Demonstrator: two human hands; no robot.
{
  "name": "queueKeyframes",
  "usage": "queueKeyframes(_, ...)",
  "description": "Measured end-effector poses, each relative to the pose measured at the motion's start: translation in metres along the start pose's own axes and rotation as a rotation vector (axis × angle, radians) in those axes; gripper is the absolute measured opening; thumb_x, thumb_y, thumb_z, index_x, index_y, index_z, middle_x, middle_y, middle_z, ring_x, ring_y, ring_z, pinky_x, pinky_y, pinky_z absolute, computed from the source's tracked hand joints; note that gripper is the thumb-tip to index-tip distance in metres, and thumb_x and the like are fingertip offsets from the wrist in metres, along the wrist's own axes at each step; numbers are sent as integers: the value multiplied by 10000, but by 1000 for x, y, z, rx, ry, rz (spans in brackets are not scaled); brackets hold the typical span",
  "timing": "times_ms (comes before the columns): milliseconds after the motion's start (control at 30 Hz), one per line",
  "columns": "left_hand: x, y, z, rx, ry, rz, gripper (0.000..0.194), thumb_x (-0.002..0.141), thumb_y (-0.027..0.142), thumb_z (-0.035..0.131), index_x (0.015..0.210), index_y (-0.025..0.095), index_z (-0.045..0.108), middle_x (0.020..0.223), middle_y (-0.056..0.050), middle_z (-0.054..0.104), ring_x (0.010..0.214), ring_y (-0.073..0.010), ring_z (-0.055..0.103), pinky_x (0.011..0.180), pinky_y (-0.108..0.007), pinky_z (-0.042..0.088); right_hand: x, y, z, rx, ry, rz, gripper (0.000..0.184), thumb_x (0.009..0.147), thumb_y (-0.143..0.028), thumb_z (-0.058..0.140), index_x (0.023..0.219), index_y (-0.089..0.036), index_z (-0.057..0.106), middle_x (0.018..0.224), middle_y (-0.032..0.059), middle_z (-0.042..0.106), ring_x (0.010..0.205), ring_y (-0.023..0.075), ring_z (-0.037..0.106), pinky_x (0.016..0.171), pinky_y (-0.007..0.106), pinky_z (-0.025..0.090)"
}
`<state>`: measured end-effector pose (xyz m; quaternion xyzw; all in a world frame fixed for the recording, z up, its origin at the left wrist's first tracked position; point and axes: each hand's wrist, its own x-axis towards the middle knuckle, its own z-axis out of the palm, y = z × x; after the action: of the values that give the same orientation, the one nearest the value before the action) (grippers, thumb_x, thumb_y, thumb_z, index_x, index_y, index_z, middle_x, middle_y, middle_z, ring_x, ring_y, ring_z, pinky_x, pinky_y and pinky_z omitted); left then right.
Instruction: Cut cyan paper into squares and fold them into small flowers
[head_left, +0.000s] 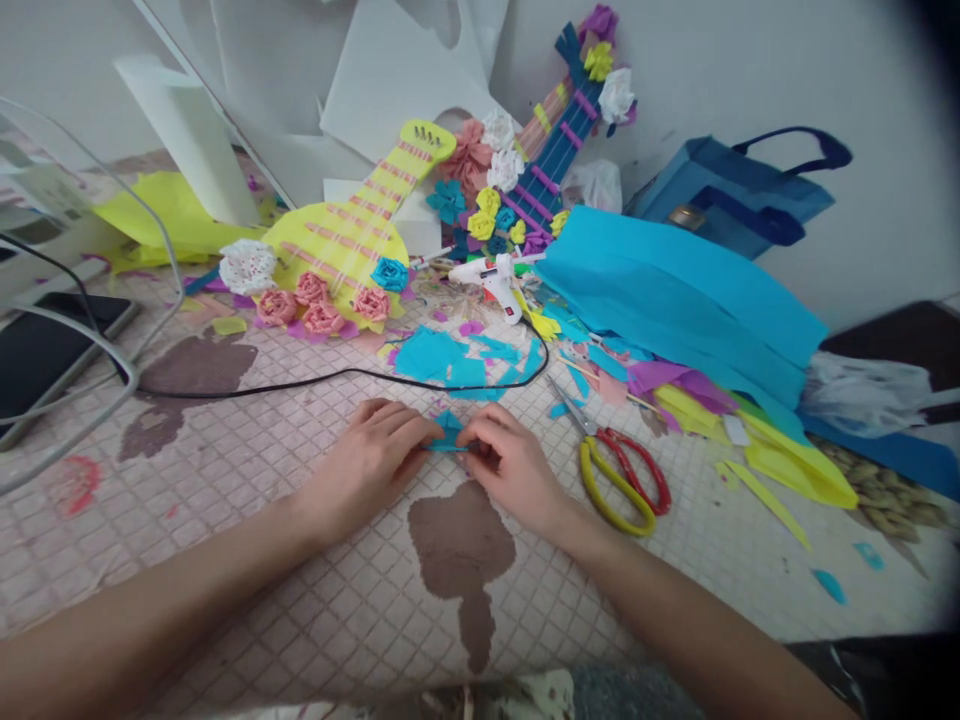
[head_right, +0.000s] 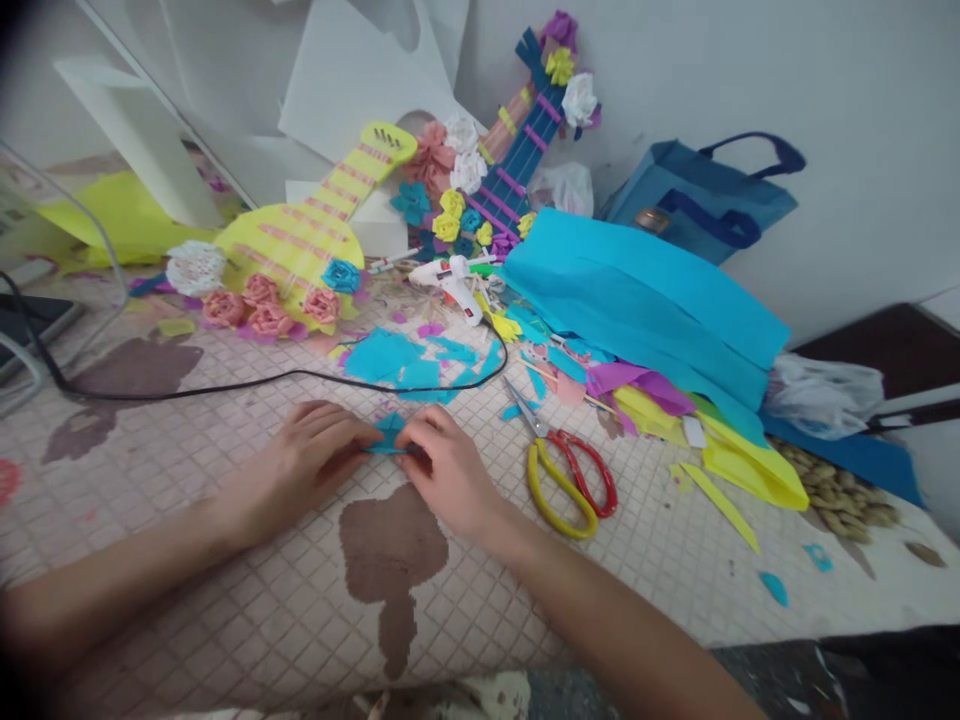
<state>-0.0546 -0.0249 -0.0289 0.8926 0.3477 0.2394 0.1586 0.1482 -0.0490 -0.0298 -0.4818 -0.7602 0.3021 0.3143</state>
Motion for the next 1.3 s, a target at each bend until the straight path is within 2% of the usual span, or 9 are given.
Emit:
queueKeyframes(367, 1, -3, -2, -130, -47, -63, 129, 840, 151, 527, 832, 214, 640, 909, -16, 658, 903, -191, 569, 864, -365, 385, 0, 2, -4, 38, -31, -66, 286, 732, 27, 426, 810, -208, 568, 873, 18, 512, 829, 141, 532, 712, 258, 428)
queueKeyframes(467, 0, -4, -3, -137, -55, -61, 129, 839, 155, 530, 834, 216, 644, 914, -11, 661, 905, -186, 574, 871, -366, 378, 1, 1, -8, 34, -85, -70, 249, 746, 12, 473, 820, -207, 565, 899, 18, 505, 841, 137, 534, 721, 255, 440)
queueKeyframes(600, -1, -7, -4, -132, -62, -48, 130, 836, 140, 540, 844, 221, 642, 930, -2, 652, 905, -175, 573, 870, -359, 370, 2, -2, -15, 57, -168, -24, 126, 768, -118, 624, 838, -201, 560, 987, 39, 492, 877, 144, 539, 673, 236, 464)
queueKeyframes(700, -2, -7, -4, -127, -53, -48, 119, 831, 136, 550, 832, 217, 637, 920, 2, 648, 903, -173, 572, 861, -353, 368, 2, -3, -16, 27, -170, -41, 146, 760, -169, 676, 854, -196, 568, 993, 43, 498, 923, 156, 533, 731, 255, 467)
queueKeyframes(767, -2, -6, -4, -126, -54, -50, 111, 829, 140, 555, 826, 216, 635, 910, 5, 648, 895, -172, 574, 855, -349, 369, 1, -2, -15, 13, -161, -42, 152, 756, -157, 678, 860, -195, 573, 987, 42, 502, 924, 157, 532, 748, 264, 464)
queueKeyframes(900, -2, -5, -4, -130, -62, -59, 102, 833, 150, 558, 821, 214, 637, 903, 7, 651, 884, -169, 580, 856, -348, 367, 1, -1, -12, 51, -129, 3, 108, 783, -86, 598, 784, -189, 564, 916, 22, 504, 764, 117, 529, 664, 244, 453)
queueKeyframes(1000, -1, -5, -4, -135, -61, -61, 68, 837, 192, 578, 827, 216, 641, 910, 6, 655, 896, -174, 582, 862, -352, 363, 1, 0, -10, 104, -103, 24, 132, 768, -60, 588, 752, -186, 552, 885, 10, 502, 717, 103, 515, 629, 232, 439)
queueKeyframes(1167, -1, -5, -3, -158, -49, -57, 80, 858, 207, 565, 833, 220, 640, 903, 10, 655, 887, -164, 582, 854, -341, 360, 1, 0, -9, 127, -90, 16, 208, 732, 12, 534, 772, -192, 545, 861, 1, 502, 733, 107, 507, 636, 233, 428)
queueKeyframes(1300, -2, -5, -2, -141, -25, -53, 79, 852, 191, 571, 816, 217, 637, 903, 10, 653, 879, -164, 580, 850, -345, 348, 1, -2, -13, 144, -143, 13, 166, 739, -42, 586, 803, -192, 557, 932, 21, 496, 834, 130, 536, 672, 242, 456)
